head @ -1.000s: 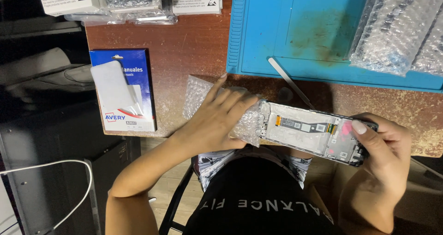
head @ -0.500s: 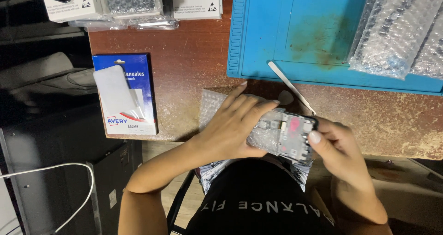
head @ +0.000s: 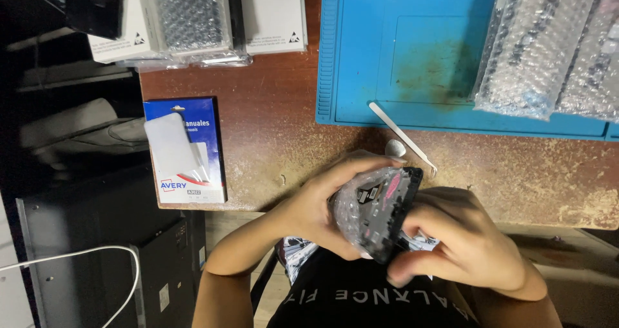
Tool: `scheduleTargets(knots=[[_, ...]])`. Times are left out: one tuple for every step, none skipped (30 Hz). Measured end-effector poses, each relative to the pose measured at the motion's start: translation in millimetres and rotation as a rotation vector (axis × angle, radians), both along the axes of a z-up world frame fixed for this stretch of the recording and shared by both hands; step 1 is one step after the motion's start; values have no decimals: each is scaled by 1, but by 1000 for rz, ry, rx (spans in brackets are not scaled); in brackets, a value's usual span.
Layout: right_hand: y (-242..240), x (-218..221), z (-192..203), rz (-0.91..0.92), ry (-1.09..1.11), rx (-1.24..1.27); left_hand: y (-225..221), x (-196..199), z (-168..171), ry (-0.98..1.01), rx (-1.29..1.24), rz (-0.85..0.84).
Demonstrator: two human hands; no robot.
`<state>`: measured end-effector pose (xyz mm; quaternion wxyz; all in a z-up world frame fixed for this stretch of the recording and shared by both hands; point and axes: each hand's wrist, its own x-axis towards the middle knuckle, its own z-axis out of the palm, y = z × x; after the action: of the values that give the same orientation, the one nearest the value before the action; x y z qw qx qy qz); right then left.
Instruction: Disassembling a smartphone using a prying tool to separate the frame and inspecting internal components.
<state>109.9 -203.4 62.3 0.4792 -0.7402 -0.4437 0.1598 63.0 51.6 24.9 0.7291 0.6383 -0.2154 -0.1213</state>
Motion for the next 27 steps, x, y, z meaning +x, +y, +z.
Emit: scheduleTargets(knots=[[1, 3, 7, 3, -7, 3, 1, 1, 1, -7, 3, 3], [3, 5, 13, -8, -115, 30, 1, 3, 2, 33, -19, -25], [4, 7, 20, -21, -223, 56, 2, 4, 3, 74, -43, -55], [6, 9, 22, -21, -229, 59, 2, 3, 5, 68, -40, -55], [8, 11, 24, 3, -260, 84, 3, 3, 8, 94, -21, -62], [11, 13, 26, 27, -291, 109, 4, 3, 11, 121, -3, -69], [14, 13, 28, 24, -295, 111, 4, 5, 15, 117, 0, -72], [17, 13, 29, 30, -311, 129, 5, 7, 19, 77, -27, -75], [21, 12, 30, 37, -325, 149, 6, 8, 23, 41, -53, -76], [22, 12, 30, 37, -326, 151, 7, 8, 26, 39, -51, -77], [22, 12, 30, 28, -350, 154, 7, 8, 28, 40, -70, -73], [23, 12, 30, 18, -375, 157, 7, 8, 30, 40, -88, -70], [24, 11, 29, 17, -379, 157, 7, 6, 34, 36, -88, -72], [25, 10, 29, -22, -411, 159, 6, 5, 38, 18, -25, -3], [26, 9, 29, -71, -448, 156, 5, 5, 42, -4, 35, 55], [29, 11, 30, -82, -455, 152, 4, 3, 36, -11, 34, 43], [31, 11, 32, -92, -476, 138, 2, -2, 29, -60, 104, 176], [33, 11, 34, -103, -496, 124, -1, -6, 22, -110, 173, 310], [34, 10, 31, -109, -494, 115, -2, -9, 22, -107, 166, 302], [35, 9, 29, -123, -505, 104, -3, -12, 22, -153, 206, 342], [37, 9, 26, -136, -524, 94, -4, -13, 21, -207, 244, 385], [37, 9, 25, -141, -530, 85, -4, -13, 20, -211, 235, 379], [37, 9, 25, -132, -483, 45, -5, -15, 19, -215, 237, 408], [37, 8, 24, -124, -435, 5, -6, -17, 18, -219, 238, 436], [33, 6, 20, -124, -438, -2, -7, -18, 18, -220, 230, 436], [30, 3, 15, -118, -366, -4, -7, -19, 17, -230, 246, 450], [26, 1, 11, -113, -297, -4, -7, -20, 16, -242, 262, 463]])
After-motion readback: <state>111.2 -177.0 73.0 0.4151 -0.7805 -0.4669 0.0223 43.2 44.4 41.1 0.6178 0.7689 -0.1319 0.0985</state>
